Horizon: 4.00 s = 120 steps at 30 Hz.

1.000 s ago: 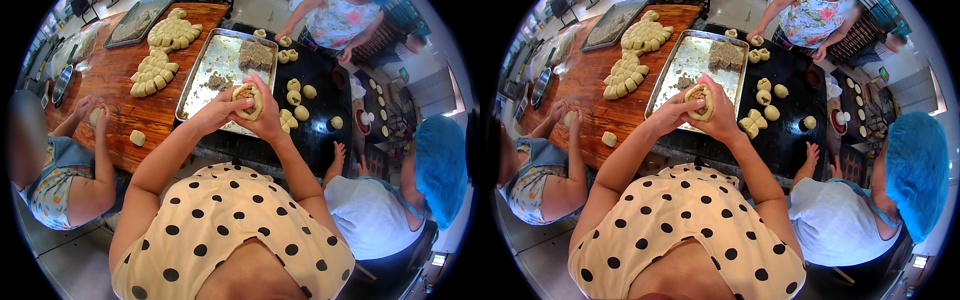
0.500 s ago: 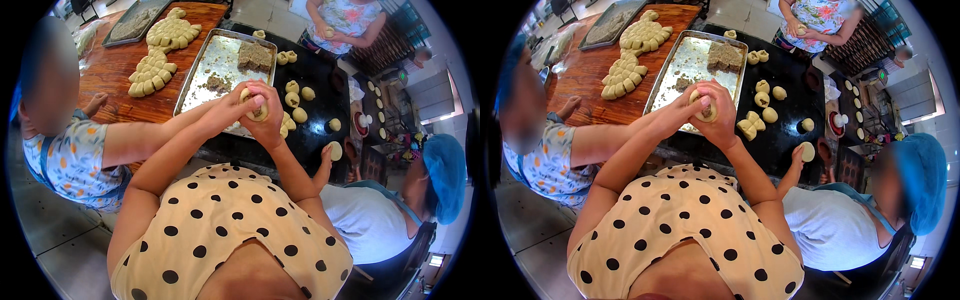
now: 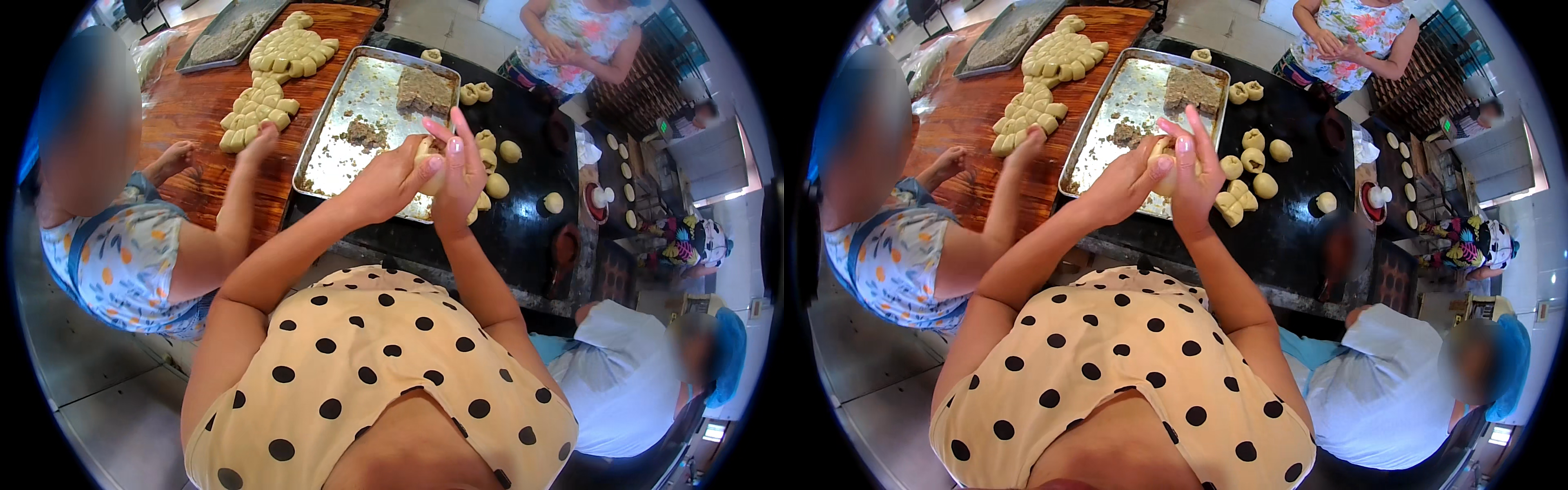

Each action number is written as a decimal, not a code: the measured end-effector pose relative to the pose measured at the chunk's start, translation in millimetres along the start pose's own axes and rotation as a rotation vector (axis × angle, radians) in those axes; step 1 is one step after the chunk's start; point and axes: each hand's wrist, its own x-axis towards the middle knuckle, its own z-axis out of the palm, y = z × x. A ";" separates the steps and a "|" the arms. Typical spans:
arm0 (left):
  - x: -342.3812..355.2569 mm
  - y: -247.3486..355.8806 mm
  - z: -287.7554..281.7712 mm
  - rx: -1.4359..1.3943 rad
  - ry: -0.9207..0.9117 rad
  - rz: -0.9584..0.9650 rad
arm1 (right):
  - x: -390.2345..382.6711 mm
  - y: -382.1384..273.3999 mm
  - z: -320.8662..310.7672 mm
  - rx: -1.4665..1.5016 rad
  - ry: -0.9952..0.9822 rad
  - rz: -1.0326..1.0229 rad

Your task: The person prepares dough buns by flattening a piece of dough, placing a scoop of meat filling from a tray onto it, and then folding and pinching the dough to enclose the filling.

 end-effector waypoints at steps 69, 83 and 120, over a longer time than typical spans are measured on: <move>-4.8 -9.0 22.9 -1.585 -0.065 -0.235 | -28.8 -3.8 26.8 -0.402 -0.134 -0.526; 15.3 -29.1 20.5 -1.569 -0.255 -0.322 | -22.2 14.9 0.0 -0.286 -0.209 -0.407; 15.0 -57.5 34.3 -1.500 0.070 -0.476 | -24.7 21.7 6.2 -0.380 -0.196 -0.312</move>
